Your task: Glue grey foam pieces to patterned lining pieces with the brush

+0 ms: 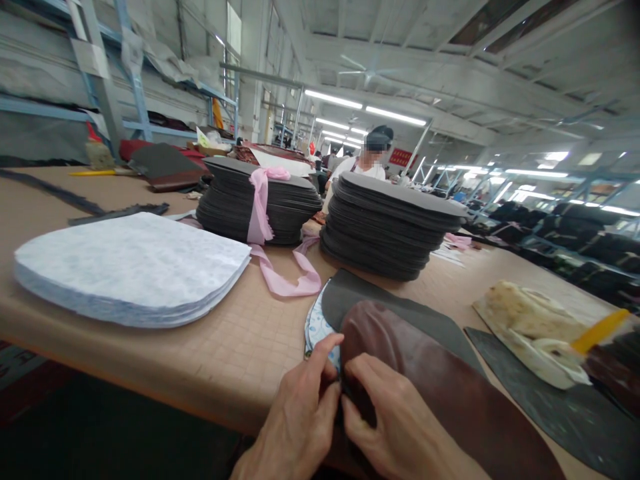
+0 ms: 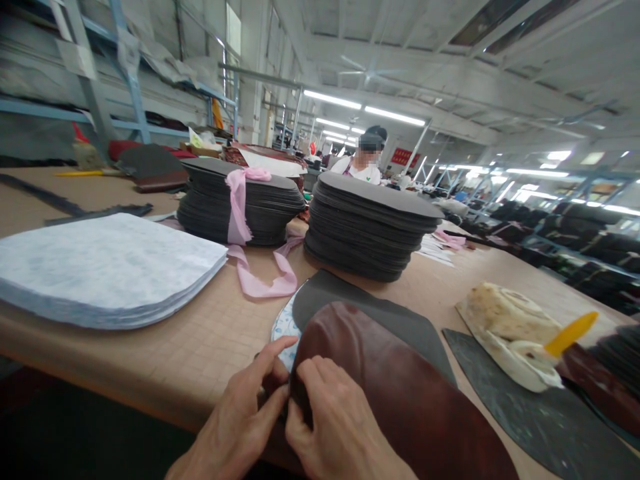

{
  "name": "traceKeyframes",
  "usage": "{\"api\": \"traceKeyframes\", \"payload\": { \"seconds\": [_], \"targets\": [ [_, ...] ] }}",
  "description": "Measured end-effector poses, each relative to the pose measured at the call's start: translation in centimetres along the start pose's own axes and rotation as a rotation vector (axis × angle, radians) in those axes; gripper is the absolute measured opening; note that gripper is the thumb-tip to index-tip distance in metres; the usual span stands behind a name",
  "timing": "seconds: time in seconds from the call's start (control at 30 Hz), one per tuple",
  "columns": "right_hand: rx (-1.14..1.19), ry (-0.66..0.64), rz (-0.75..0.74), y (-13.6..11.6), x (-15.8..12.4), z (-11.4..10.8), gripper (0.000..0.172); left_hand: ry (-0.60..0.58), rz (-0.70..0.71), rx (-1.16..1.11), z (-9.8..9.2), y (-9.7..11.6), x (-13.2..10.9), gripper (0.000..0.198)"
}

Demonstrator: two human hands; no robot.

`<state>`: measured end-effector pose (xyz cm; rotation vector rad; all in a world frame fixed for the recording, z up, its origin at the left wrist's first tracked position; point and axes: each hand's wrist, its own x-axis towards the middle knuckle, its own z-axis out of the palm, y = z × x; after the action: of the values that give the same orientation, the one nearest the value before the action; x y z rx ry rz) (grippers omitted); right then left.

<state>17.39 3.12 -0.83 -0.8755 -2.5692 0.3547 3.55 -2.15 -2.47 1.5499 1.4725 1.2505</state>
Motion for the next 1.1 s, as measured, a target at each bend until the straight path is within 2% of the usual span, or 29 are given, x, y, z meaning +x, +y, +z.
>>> {"api": "traceKeyframes", "payload": {
  "seconds": [0.13, 0.2, 0.43, 0.53, 0.63, 0.73, 0.83, 0.93, 1.0, 1.1],
  "targets": [
    [-0.204, 0.200, -0.119, 0.2, -0.1, 0.8, 0.017, -0.019, 0.060, 0.108, 0.0, 0.2, -0.2, 0.048],
    [-0.302, 0.251, -0.182, 0.1, -0.1, 0.7, 0.019, -0.023, 0.080, 0.161, 0.0, 0.3, 0.0, 0.050],
    [-0.481, 0.305, -0.319, -1.0, -0.2, -1.1, 0.034, -0.054, 0.174, 0.257, 0.0, 0.8, 0.0, 0.059],
    [-0.471, 0.292, -0.390, -0.7, 0.0, -1.0, 0.038, -0.075, 0.157, 0.262, 0.0, 0.8, -0.1, 0.061],
    [-0.400, 0.295, -0.409, 0.1, 0.2, -0.5, 0.033, -0.094, 0.190, 0.247, 0.1, 0.6, -0.1, 0.062],
    [-0.210, 0.278, -0.310, 0.6, 0.3, -0.1, 0.027, -0.052, 0.168, 0.212, 0.1, 0.6, -0.2, 0.055],
    [0.077, 0.158, -0.086, 0.7, 0.2, -0.2, 0.021, -0.010, 0.074, 0.132, 0.1, 0.9, -0.3, 0.047],
    [0.296, 0.094, 0.099, 0.5, 0.3, -0.6, 0.016, 0.019, -0.004, 0.019, 0.0, 0.9, -0.3, 0.041],
    [0.357, 0.062, 0.154, 0.5, 0.3, -0.9, 0.015, 0.041, -0.029, -0.011, 0.2, 0.8, -0.2, 0.038],
    [0.363, -0.021, 0.106, 0.8, 0.2, -1.1, 0.015, 0.040, -0.025, 0.071, 0.7, 0.4, 0.1, 0.044]
  ]
}}
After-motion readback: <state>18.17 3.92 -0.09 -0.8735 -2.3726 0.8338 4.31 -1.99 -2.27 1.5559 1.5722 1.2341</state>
